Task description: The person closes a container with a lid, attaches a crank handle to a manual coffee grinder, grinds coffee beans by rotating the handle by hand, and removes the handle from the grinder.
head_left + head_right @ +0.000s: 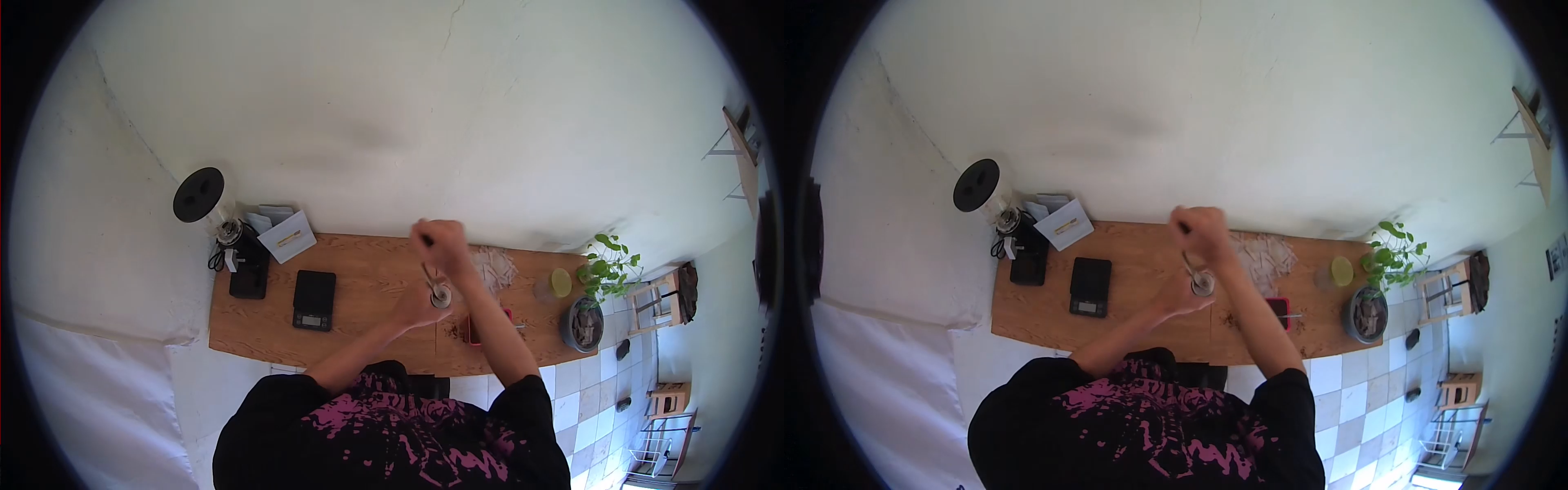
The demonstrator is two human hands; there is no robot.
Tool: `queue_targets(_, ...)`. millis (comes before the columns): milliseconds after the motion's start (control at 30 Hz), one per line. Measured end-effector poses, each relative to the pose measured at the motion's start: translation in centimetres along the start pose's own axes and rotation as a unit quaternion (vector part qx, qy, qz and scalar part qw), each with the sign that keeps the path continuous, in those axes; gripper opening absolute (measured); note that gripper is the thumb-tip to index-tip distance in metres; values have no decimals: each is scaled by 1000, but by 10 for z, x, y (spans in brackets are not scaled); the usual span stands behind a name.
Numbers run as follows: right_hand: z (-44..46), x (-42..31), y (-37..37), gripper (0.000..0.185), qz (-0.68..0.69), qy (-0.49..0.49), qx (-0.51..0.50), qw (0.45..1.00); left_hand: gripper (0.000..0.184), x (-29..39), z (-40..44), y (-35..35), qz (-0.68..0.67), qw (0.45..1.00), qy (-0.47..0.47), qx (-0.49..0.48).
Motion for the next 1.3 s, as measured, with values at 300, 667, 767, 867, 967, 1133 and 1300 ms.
queue_targets(300,-59,55,-29,27,-92,65,-8,994,25,-3,39,-64,14,981,-192,-37)
queue_targets(667,-55,28,-30,32,-41,75,26,996,27,-24,43,-83,7,973,-231,8)
queue_targets(767,-69,2,-23,30,43,79,-13,996,24,-17,53,-89,100,982,-152,48)
queue_targets(867,-64,-37,-14,20,72,20,-68,995,24,-29,49,-84,102,982,-144,64)
queue_targets(967,-44,-78,-9,22,101,-39,-68,992,25,-19,45,-65,90,985,-148,8)
queue_targets(1133,2,-75,4,23,101,-45,-55,992,25,0,17,-6,-96,983,17,155)
queue_targets(1300,6,39,3,22,-48,91,-16,995,20,16,8,-17,57,996,-57,-40)
Point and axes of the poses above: each hand's wrist, its own z-axis towards the middle knuckle, its own y-axis out of the palm, x = y × z, the point moved 6 cm from there along z, towards the middle knuckle, and after that the axes turned 14 degrees about -z, right-handed, at the moved point
